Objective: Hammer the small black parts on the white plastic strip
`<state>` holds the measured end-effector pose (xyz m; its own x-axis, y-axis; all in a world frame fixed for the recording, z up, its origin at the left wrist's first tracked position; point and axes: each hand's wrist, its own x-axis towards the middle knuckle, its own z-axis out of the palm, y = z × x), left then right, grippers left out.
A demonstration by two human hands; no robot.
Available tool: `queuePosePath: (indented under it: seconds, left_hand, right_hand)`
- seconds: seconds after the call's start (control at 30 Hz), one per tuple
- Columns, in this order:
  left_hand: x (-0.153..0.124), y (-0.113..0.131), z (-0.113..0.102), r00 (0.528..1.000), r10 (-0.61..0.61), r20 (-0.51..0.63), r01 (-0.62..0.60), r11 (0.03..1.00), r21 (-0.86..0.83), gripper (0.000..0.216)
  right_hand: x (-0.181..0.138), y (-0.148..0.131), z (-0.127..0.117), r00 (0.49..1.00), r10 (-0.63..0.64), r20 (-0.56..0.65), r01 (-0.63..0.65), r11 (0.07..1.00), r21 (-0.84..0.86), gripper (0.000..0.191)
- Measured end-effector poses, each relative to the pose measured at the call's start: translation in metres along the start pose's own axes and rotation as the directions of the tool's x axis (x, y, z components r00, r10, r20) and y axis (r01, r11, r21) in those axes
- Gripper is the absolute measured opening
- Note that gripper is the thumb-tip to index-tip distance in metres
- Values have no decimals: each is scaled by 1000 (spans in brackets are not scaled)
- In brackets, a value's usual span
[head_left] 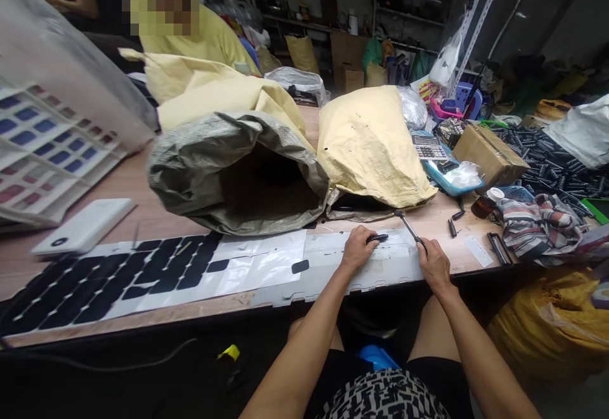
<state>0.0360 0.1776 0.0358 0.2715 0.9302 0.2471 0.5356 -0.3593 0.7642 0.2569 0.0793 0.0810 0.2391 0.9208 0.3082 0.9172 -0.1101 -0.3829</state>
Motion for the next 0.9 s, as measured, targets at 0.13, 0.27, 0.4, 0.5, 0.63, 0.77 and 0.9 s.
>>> queuePosePath:
  seconds: [0.13,0.27,0.4,0.5,0.63,0.77,0.9]
  left_hand:
    - [1,-1,1,1000,-10,11,9,1000,21,16]
    - [1,-1,2,1000,-8,15,8,1000,18,16]
    - [2,0,2,1000,-8,21,8,1000,11,15]
    - [2,1,1,1000,-14,21,14,1000,0,14]
    - [2,4,-2,1000,-17,20,17,1000,-19,13]
    - [2,6,-4,999,-35,27,36,999,-21,10]
    - [3,5,-3,999,-42,30,43,999,-22,12]
  right_hand:
    - [-25,-14,-9,999,-41,-4,41,972,232,39]
    - [-45,-23,-9,998,-55,33,44,960,276,36]
    - [-50,-26,-6,997,-32,76,14,975,220,35]
    - [-46,-29,-7,997,-32,69,15,974,226,35]
    - [-42,-38,-11,996,-76,39,63,960,273,35]
    - [-45,-43,-9,989,-99,110,70,967,244,34]
    - [-41,-38,-6,992,-79,101,53,971,235,34]
